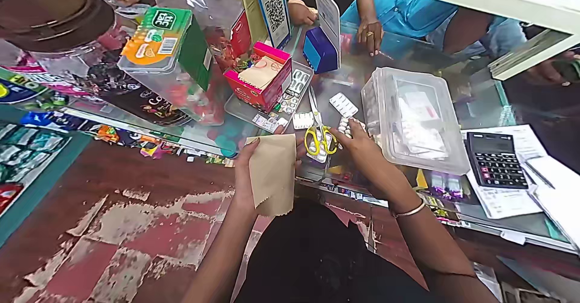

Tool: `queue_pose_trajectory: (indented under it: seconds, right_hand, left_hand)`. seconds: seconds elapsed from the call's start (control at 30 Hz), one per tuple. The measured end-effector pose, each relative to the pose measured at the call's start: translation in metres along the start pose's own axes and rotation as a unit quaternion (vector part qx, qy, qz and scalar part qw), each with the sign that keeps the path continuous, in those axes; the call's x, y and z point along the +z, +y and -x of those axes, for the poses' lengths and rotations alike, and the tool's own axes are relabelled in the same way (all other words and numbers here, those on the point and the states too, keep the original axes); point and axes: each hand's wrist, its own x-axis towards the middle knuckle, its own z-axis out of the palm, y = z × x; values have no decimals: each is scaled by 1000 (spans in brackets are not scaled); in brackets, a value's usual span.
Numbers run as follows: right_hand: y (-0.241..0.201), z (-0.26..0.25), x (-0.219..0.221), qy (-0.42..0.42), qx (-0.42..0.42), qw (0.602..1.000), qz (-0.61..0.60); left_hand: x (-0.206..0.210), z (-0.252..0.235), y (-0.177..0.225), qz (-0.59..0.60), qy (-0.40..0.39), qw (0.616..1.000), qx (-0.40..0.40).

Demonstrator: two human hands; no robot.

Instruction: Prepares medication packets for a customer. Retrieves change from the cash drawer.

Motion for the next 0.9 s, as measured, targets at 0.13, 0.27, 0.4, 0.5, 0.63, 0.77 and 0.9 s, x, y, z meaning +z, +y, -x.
queue_pose_trajectory:
  seconds: [0.13,0.27,0.4,0.5,0.63,0.77,0.9]
  right_hand:
    - [1,11,-3,-16,-39,999,24]
    - [-3,13,-12,-52,-27,998,24]
    - [-5,24,-3,76,-62,994,42]
    - [-21,47,-11,166,-89,981,50]
    - [-52,90,-54,261,-250,929,-84]
    - [-86,73,-54,197,-367,908,-35]
    - [-86,53,-37,199,-374,899,-112]
  left_hand:
    - [10,1,-11,43,46,997,36]
    - [23,-1,-14,35,151,984,83]
    - [37,-5,-19,59,217,967,121]
    - [46,-5,-22,73,220,962,142]
    - [58,-6,-27,73,255,951,161]
    - [63,-6,-37,40,275,942,187]
    - [56,-4,-36,18,284,937,203]
